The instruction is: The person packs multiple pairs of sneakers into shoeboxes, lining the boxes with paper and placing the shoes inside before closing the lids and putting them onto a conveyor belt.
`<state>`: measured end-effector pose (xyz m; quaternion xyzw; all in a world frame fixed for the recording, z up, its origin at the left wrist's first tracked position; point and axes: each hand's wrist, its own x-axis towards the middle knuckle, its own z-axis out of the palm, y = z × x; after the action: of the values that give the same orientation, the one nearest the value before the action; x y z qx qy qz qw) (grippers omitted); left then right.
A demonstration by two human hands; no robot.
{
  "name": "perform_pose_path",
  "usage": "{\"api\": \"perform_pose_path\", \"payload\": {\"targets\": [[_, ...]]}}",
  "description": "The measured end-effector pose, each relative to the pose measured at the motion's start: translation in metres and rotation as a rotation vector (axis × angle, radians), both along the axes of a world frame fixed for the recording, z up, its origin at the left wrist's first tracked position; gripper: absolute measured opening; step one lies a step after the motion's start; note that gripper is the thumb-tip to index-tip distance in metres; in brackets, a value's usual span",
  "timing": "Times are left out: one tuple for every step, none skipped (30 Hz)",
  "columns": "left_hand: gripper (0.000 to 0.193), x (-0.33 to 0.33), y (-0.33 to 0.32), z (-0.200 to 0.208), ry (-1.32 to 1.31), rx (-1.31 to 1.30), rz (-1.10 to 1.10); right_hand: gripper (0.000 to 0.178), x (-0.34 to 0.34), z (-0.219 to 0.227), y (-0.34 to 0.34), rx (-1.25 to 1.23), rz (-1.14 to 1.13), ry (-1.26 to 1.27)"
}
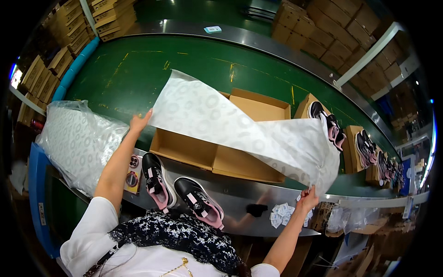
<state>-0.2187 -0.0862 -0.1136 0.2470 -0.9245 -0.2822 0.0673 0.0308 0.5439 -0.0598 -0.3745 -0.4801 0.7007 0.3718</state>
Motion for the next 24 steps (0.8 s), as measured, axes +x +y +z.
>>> {"api": "perform_pose_path", "payload": {"targets": [[0.088,0.016,0.036,0.049,-0.238,0.546,0.125,0.011,0.009,-0.002,0.004,-0.016,-0.071,0.036],[0.088,0.009,0.051,0.041,-0.253,0.552,0.095,0.012,0.019,-0.003,0.008,-0.031,-0.142,0.073],[0.088,0.011,0.051,0.04,-0.307,0.891,0.05,0.015,0.022,-0.003,0.003,0.014,-0.077,0.057],[0.087,0.011,0.053,0.04,-0.364,1.23,-0.002,0.015,0.023,0.005,-0.009,0.013,-0.083,0.056],[0.087,0.009,0.055,0.04,-0.368,1.228,-0.007,0.018,0.021,0.014,-0.019,0.042,-0.01,0.004],[0.076,0.002,0.06,0.045,-0.306,1.232,0.015,0.021,0.019,0.023,-0.024,0.077,0.059,-0.043],[0.065,-0.005,0.064,0.049,-0.243,1.234,0.037,0.025,0.019,0.028,-0.021,0.133,0.082,-0.08],[0.065,-0.015,0.063,0.045,-0.246,1.239,0.027,0.025,0.018,0.035,-0.022,0.138,0.072,-0.078],[0.052,-0.03,0.054,0.035,-0.203,1.221,-0.012,0.024,0.012,0.047,-0.028,0.189,0.089,-0.023],[0.04,-0.04,0.048,0.032,-0.161,1.201,-0.048,0.023,0.006,0.056,-0.033,0.238,0.106,0.028],[0.028,-0.05,0.04,0.031,-0.06,1.317,0.001,0.021,-0.001,0.064,-0.037,0.207,0.033,0.097],[0.029,-0.049,0.054,0.046,0.014,1.343,0.04,0.021,0.007,0.064,-0.023,0.223,0.009,0.087],[0.028,-0.047,0.049,0.055,0.077,1.367,0.005,0.019,0.011,0.061,-0.01,0.094,-0.038,0.176],[0.028,-0.047,0.04,0.058,0.143,1.391,-0.029,0.018,0.015,0.057,0.001,-0.035,-0.083,0.266],[0.028,-0.043,0.017,0.051,0.152,1.367,-0.018,0.016,-0.001,0.062,-0.025,-0.186,-0.127,0.25],[0.028,-0.044,0.015,0.037,0.12,1.294,-0.019,0.016,0.018,0.021,0.007,-0.209,-0.048,0.236],[0.028,-0.037,0.002,0.027,0.102,1.195,0.011,0.017,0.017,0.007,-0.008,-0.395,0.032,0.276],[0.029,-0.024,0.004,0.022,0.088,1.185,0.04,0.018,0.018,-0.004,-0.03,-0.57,0.104,0.315],[0.029,-0.005,-0.001,0.019,0.087,1.169,0.084,0.018,0.018,0.003,-0.063,-0.544,0.082,0.261],[0.03,0.01,-0.008,0.012,0.062,1.197,0.061,0.018,0.02,0.015,-0.102,-0.515,0.061,0.21],[0.031,0.019,-0.006,0.005,0.025,1.232,0.025,0.015,0.023,0.014,-0.135,-0.228,0.028,0.133],[0.031,0.027,-0.003,0.004,0.022,1.229,0.025,0.013,0.024,0.012,-0.173,0.055,-0.005,0.052],[0.032,0.037,-0.002,0.004,0.006,1.202,0.039,0.013,0.016,0.042,-0.233,0.329,0.124,-0.16],[0.033,0.042,0.005,0.007,-0.013,1.183,0.042,0.011,0.014,0.064,-0.272,0.368,0.557,-0.05]]}}
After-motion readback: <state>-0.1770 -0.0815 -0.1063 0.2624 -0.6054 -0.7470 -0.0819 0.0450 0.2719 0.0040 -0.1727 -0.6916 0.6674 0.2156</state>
